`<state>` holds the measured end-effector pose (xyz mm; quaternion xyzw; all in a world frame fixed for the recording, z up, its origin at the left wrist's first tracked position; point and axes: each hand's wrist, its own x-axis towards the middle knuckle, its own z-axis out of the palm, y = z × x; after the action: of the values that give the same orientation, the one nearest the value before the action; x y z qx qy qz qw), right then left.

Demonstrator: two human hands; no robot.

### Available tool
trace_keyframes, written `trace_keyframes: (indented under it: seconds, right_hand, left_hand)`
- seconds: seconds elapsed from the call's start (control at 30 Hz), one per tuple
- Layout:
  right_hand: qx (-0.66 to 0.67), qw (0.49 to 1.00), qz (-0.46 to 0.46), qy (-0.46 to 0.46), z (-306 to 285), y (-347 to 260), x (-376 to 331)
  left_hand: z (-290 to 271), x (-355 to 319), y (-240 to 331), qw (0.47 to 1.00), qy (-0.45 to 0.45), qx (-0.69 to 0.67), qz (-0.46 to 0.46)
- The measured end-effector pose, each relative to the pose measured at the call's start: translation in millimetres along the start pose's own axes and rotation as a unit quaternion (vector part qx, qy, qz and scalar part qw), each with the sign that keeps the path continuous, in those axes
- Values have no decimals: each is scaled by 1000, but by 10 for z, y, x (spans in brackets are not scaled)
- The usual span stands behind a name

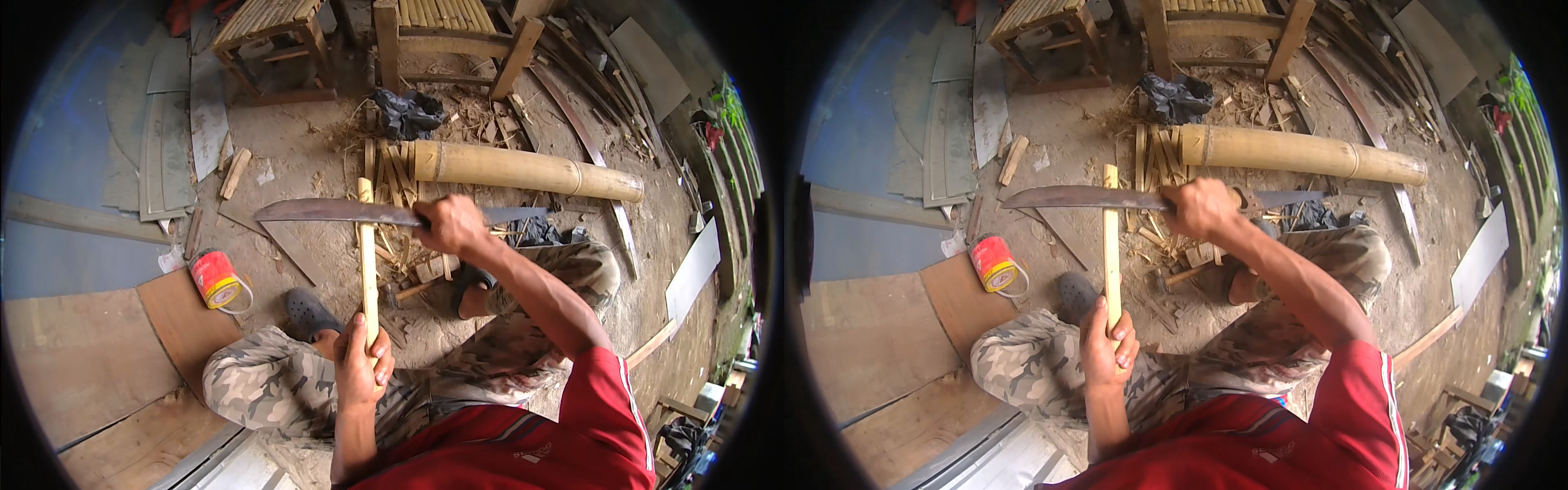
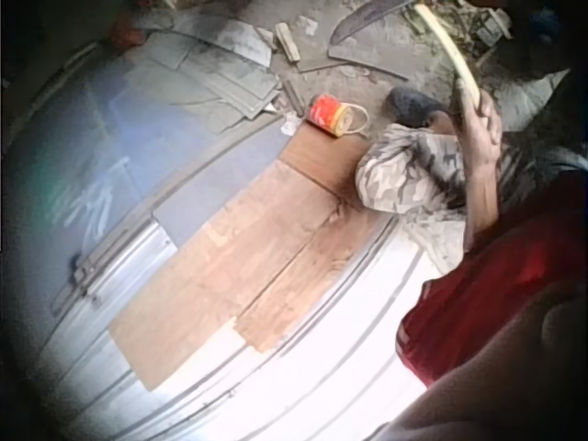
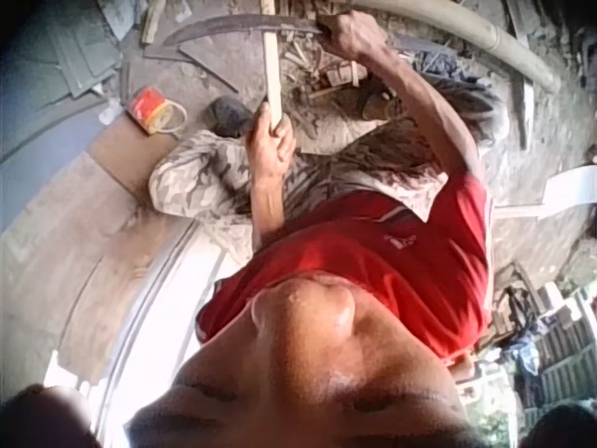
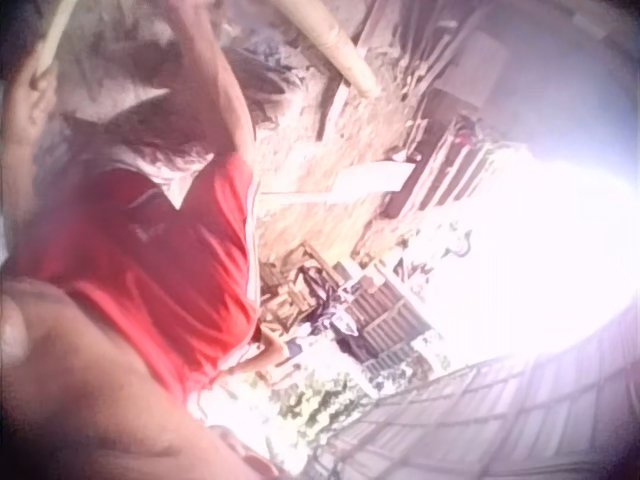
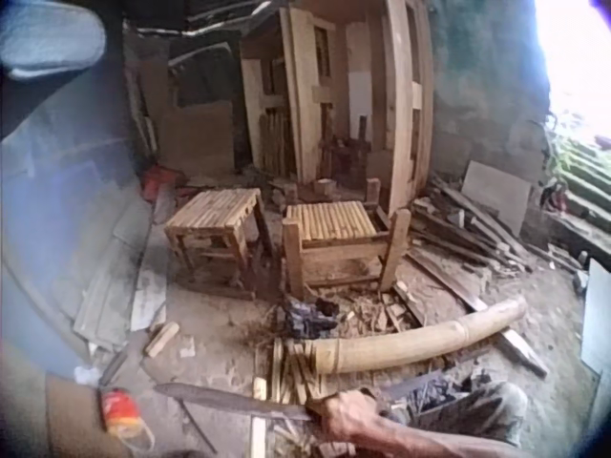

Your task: The person sits on the floor and uses a curved knife to shave and smooth a bamboo stick. They repeatedly rotate the stick and scrape its surface, producing thin shavings that accumulate on the floor. The person briefly places the stick on a nearby bamboo stool and continues shaving.

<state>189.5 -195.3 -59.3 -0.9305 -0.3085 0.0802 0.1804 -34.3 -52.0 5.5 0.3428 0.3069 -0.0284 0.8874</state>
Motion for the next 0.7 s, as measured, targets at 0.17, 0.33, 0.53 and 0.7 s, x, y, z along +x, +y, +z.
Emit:
trace_keyframes:
  seconds: [0.17, 0.33, 0.53, 0.7]
  right_hand:
    - [-24, 998, 31, -58, -31, 55, 24]
    - [18, 992, -88, 87, -30, 33, -66]
    - [93, 971, 221, 21, -151, 529, 324]
    - [107, 987, 23, 115, -171, 242, -45]
  left_hand:
    - [28, 38, 34, 1000, -18, 25, -1]
    - [-40, 82, -30, 999, -28, 45, -10]
    - [-81, -50, 68, 998, -33, 15, -42]
    - [-238, 114, -15, 995, -12, -89, -42]
